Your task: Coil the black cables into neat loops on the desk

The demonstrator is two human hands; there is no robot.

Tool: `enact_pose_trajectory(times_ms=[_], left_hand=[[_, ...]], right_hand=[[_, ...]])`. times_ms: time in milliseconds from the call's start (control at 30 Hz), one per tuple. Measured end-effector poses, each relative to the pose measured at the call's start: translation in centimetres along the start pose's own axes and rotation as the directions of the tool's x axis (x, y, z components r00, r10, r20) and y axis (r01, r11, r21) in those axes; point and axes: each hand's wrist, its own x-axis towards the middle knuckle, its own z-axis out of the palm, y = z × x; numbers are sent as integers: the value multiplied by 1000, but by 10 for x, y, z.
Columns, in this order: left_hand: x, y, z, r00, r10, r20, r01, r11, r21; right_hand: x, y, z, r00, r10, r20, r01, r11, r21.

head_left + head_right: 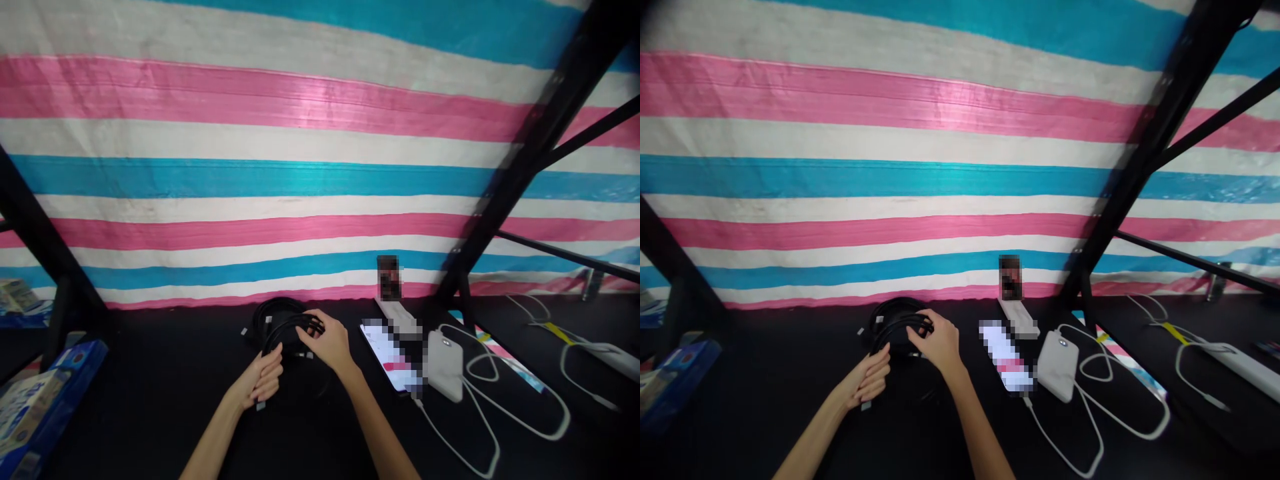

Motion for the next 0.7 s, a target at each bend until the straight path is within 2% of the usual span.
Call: enact_pose_trajectory(times_ms=[67, 133, 267, 400, 500, 600, 700], left_hand=[[-1, 0, -1, 999, -13, 30, 13, 1000, 7], [-1, 0, -1, 999, 24, 22, -25, 999, 24], [3, -1, 0, 985, 157, -68, -150, 984, 98], [9, -2, 1, 938, 315, -144, -283, 936, 208], [11, 0, 2, 904, 391, -172, -330, 895, 301], [9, 1, 3, 912, 374, -172, -296, 886, 358], [8, 0, 4, 937, 316, -151, -253, 909, 330]], right_hand=[[0, -1, -1, 999, 19, 34, -17, 998, -60], [0, 1, 0, 999, 35, 34, -32, 996, -87], [2, 7, 4, 998, 63, 14, -61, 991, -117], [4, 13, 6, 996, 89, -18, -91, 987, -135], [4, 14, 6, 996, 83, -22, -85, 989, -122], [2, 11, 8, 997, 74, -8, -75, 988, -136], [0, 7, 10, 996, 86, 11, -83, 980, -179]])
